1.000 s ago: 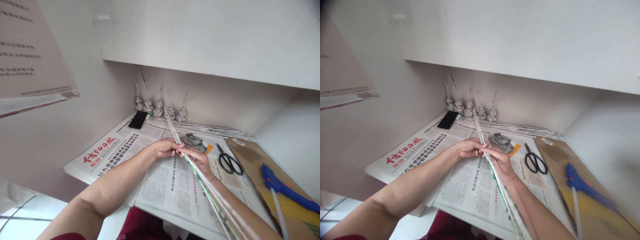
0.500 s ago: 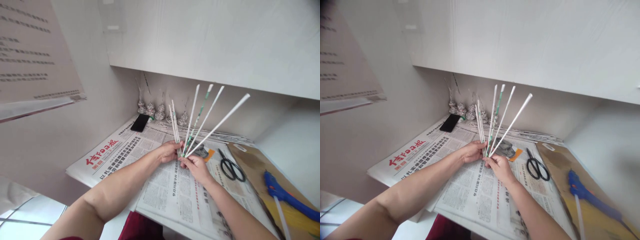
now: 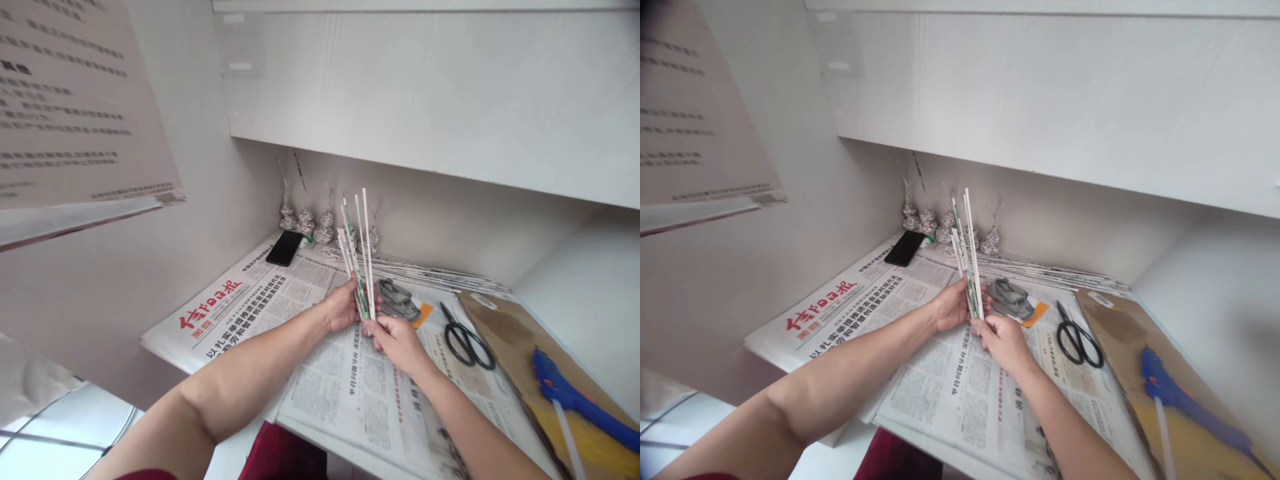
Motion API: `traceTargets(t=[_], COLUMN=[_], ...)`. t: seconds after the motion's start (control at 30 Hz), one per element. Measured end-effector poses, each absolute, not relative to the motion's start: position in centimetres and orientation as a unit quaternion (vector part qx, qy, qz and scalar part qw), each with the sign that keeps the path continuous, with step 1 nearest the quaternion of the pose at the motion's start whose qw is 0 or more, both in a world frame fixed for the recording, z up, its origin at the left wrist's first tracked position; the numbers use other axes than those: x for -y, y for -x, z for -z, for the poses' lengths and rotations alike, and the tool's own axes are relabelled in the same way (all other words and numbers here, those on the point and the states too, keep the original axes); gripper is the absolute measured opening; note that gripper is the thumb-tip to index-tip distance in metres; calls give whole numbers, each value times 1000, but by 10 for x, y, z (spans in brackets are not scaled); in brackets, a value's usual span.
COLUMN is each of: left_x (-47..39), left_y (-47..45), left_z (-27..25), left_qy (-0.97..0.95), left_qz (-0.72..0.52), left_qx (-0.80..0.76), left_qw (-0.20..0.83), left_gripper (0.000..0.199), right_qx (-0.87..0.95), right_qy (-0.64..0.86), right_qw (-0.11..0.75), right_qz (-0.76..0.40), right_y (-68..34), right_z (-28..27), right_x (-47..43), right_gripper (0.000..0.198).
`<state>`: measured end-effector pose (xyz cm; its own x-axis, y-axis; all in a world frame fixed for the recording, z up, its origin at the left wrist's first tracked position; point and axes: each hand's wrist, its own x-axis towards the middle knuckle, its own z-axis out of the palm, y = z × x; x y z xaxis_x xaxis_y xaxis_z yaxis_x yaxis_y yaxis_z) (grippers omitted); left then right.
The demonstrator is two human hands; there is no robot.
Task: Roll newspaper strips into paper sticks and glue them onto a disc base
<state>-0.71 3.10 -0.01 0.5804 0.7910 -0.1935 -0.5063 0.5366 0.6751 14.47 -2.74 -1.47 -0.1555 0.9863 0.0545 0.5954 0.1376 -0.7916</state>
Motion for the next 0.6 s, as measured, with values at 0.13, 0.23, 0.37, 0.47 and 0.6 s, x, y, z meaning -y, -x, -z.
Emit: traceTargets(t=[0.13,0.23,0.37,0.47,0.6], left_x=[-31,-30,-26,-23,-20], left_y=[6,5,3,2,0], left_z=[1,3,6,6,4], left_qy=[-295,-307,-335,-352,-347], left_qz=[-387,-393,-407,-433,-462], left_qx=[-220,-202,-198,-206,-221], left_qw=[846,843,826,804,786], left_gripper=[68,66,45,37,36], right_qx=[649,621,615,624,631], right_qy=[576,577,577,579,585], right_qw=[300,298,288,261,232], right_qz=[-396,-440,-454,-455,-455], right_y=[-144,-146,-148,-149,-151], right_z=[11,9,8,8,11], right_x=[26,26,27,27,28], right_gripper=[48,50,49,48,47])
